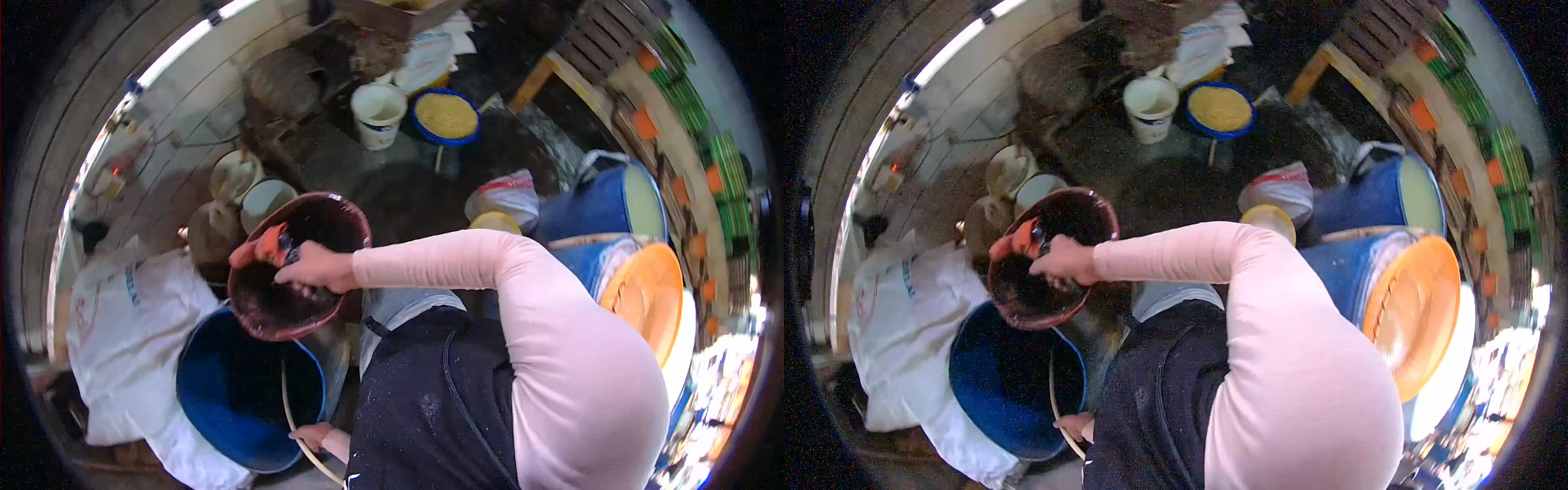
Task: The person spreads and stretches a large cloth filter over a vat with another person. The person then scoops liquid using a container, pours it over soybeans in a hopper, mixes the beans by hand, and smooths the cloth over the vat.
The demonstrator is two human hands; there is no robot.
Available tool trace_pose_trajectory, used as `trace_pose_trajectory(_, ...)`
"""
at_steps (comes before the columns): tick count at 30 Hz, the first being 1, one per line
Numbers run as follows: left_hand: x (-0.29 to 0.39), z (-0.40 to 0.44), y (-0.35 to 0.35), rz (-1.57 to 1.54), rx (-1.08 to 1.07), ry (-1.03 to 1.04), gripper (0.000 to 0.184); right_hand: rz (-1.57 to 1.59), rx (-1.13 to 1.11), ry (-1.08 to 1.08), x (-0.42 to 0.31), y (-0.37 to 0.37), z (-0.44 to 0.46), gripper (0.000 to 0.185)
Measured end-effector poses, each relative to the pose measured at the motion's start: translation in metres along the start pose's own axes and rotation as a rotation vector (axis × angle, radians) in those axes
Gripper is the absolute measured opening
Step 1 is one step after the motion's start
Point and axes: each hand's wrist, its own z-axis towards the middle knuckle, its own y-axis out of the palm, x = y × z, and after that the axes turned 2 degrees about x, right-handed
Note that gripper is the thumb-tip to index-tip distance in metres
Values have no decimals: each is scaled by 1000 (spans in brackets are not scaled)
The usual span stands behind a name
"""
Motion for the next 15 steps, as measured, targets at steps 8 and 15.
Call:
trace_pose_trajectory(8,-36,16,54,318,-633,-127,44,328,457,-122,38,-214,-44,21)
trace_pose_trajectory(15,-87,-90,177,583,-1262,-128,23,360,743,-151,79,-371,-110,26)
